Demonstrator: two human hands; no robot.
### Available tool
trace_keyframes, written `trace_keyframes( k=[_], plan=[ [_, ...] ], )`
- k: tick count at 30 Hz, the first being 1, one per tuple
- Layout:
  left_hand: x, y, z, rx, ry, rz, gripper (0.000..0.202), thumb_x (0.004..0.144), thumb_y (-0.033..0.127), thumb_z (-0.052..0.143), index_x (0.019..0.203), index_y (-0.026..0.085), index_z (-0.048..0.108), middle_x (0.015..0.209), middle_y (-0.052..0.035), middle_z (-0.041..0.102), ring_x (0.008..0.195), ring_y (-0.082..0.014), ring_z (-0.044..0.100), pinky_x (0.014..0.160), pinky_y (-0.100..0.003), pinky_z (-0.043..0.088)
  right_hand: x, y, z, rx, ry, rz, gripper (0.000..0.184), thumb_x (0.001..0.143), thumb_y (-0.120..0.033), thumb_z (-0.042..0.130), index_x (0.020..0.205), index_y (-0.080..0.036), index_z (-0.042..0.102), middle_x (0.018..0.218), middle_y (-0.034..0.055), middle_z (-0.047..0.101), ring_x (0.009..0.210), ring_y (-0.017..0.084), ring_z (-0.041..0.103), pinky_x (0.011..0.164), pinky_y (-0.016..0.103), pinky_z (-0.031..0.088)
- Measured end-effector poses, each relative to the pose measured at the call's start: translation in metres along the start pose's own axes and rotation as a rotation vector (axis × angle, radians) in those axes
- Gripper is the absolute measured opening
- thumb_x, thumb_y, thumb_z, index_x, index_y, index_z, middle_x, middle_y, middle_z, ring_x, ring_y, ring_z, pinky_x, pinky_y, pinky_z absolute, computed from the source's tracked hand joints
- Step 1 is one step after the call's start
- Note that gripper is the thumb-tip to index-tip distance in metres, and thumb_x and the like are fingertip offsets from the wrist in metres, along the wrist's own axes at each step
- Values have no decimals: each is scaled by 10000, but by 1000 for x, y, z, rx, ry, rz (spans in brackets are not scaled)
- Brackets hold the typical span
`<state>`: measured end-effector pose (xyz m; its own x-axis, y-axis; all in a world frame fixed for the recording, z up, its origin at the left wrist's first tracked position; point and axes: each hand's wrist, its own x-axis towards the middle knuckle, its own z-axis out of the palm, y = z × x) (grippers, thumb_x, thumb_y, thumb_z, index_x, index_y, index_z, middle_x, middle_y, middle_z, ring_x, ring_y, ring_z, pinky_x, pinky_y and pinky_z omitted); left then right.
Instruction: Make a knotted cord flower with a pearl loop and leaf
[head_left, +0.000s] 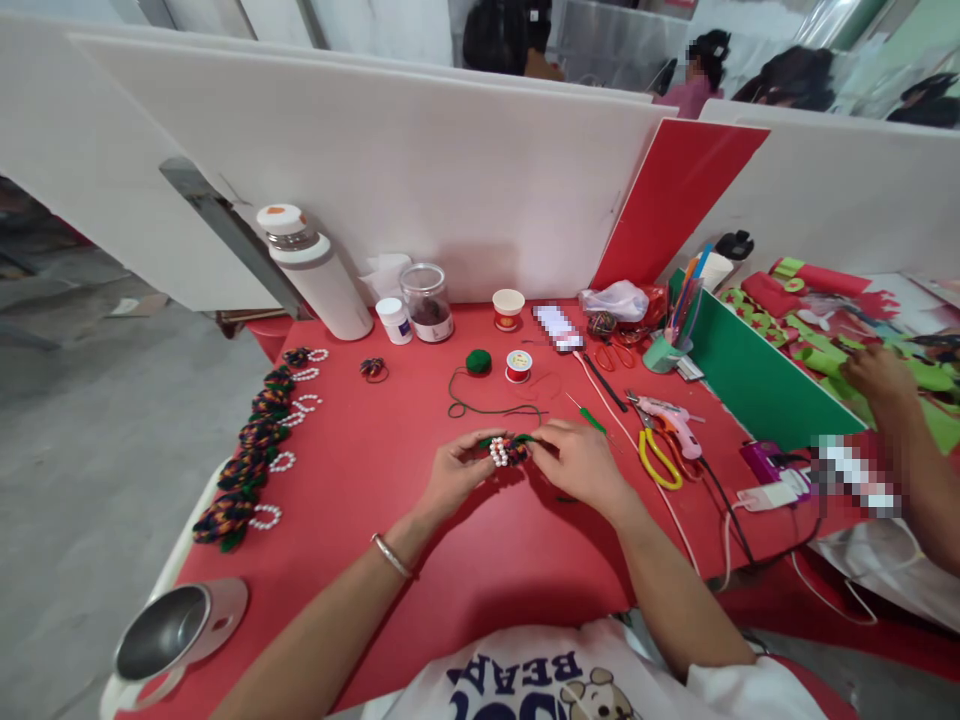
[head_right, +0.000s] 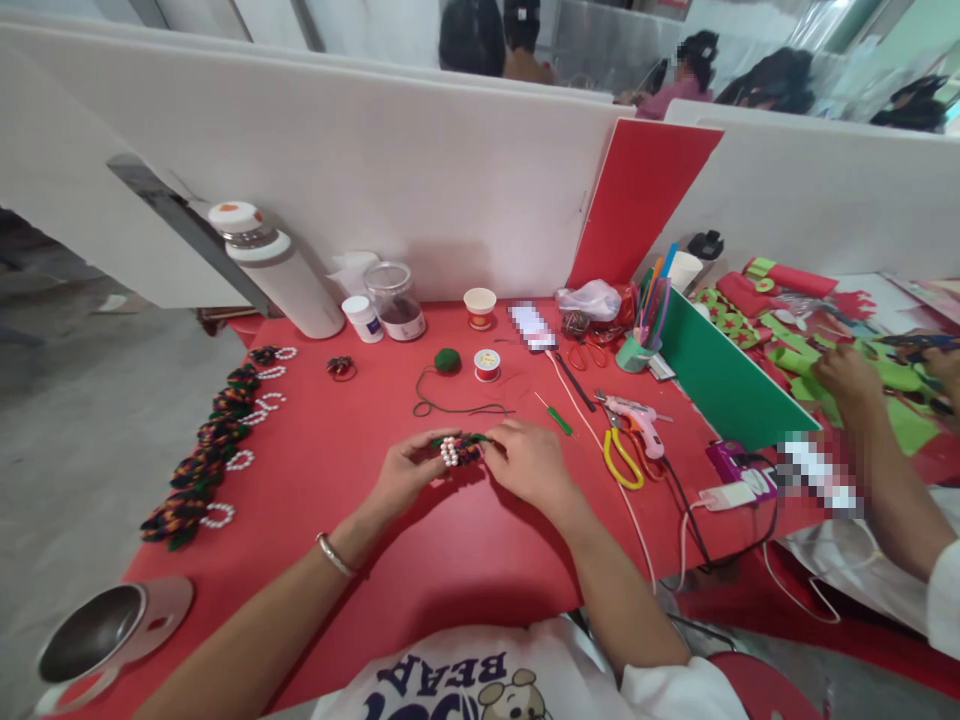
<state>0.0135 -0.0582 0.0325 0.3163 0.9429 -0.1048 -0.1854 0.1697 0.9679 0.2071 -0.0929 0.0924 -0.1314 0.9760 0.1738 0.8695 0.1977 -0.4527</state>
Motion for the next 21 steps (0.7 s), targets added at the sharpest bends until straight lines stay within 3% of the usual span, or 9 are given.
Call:
trace_keyframes(
  k=[11,17,21],
  plan=[
    [-1,-2,1,71,12,-18,376,630,213,810,1002,169,784,937,-91,784,687,-167,679,480,-207,492,1,-1,-6,-225,-108,-208,214,993,-239,501,857,-199,661,832,54,662,792,192,596,639,315,329],
    [2,-6,-2,11,2,-57,421,637,279,851,1034,158,780,919,-99,776,617,-128,631,478,-194,447,4,-1,-8,-226,-165,-233,231,1019,-239,455,882,-186,634,875,56,657,835,193,594,689,312,356],
    [5,-12,-5,-91,-9,-93,471,627,336,886,1043,147,773,766,-68,745,528,-97,573,470,-196,421,4,-2,-6,-159,-173,-211,237,1029,-234,436,920,-187,641,905,57,667,868,191,605,740,305,389]
  ],
)
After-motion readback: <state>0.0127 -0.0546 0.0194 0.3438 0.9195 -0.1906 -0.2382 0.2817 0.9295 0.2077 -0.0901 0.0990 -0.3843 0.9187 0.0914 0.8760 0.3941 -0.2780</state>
